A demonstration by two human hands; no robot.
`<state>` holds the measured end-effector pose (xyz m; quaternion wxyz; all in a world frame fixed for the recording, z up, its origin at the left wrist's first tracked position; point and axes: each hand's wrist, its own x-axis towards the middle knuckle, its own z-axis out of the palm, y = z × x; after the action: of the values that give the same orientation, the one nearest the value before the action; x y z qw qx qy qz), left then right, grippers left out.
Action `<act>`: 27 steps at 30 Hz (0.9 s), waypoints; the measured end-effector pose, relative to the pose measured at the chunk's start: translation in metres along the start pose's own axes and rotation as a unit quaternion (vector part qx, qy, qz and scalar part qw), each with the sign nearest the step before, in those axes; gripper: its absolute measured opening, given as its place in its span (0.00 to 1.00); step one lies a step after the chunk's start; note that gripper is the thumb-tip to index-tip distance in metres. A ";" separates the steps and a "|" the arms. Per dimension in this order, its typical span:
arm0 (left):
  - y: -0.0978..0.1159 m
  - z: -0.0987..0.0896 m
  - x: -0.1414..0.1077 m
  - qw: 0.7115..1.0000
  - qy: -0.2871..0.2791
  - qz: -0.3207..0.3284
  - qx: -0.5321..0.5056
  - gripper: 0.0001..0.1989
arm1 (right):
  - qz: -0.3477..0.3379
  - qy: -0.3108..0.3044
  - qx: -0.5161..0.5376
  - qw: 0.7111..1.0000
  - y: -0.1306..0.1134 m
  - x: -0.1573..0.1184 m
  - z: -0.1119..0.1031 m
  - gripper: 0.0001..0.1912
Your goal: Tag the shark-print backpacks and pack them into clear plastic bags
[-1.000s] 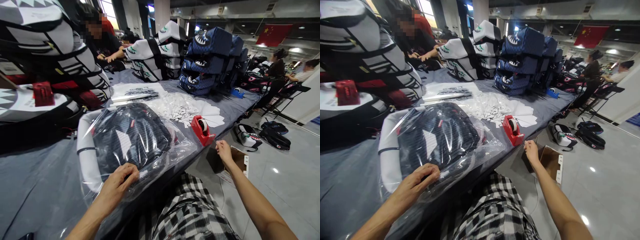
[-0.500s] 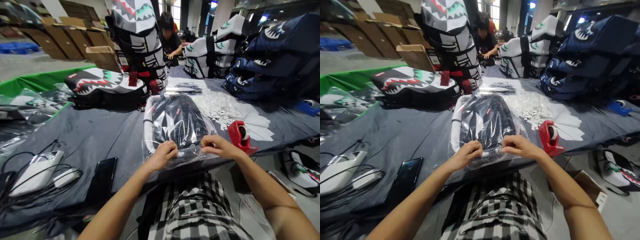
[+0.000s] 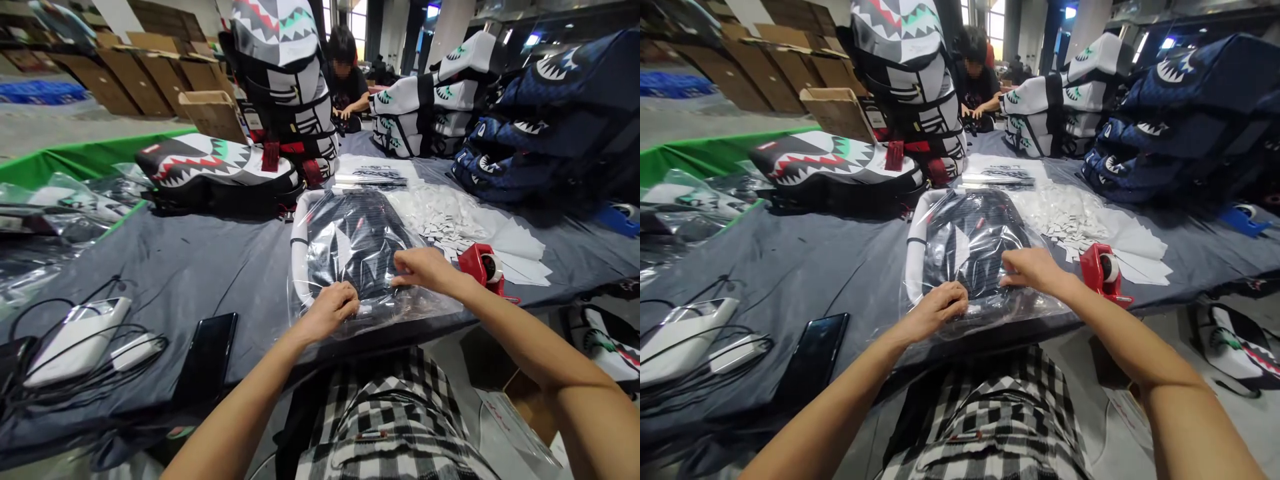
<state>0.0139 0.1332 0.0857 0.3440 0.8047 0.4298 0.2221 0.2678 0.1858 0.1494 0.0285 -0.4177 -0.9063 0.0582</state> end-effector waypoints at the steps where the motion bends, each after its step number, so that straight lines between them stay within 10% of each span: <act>1: 0.000 0.001 0.001 1.000 0.000 0.002 0.002 0.15 | -0.021 0.000 0.006 1.000 -0.005 -0.004 0.004 0.17; 10: -0.007 -0.012 -0.034 0.999 0.049 0.005 0.008 0.11 | -0.016 -0.053 -0.022 0.998 -0.023 -0.004 0.036 0.27; 21: -0.053 -0.030 -0.064 0.991 0.121 -0.050 -0.023 0.09 | -0.044 0.159 0.195 0.967 -0.012 -0.048 0.039 0.25; 27: -0.050 -0.031 -0.061 0.992 0.109 -0.060 -0.029 0.09 | 0.333 0.417 0.105 0.839 0.054 -0.170 0.023 0.20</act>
<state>-0.0660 0.1124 0.0657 0.3313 0.7380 0.5055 0.3001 0.4166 0.0898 0.1187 0.4260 -0.6739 -0.6033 -0.0205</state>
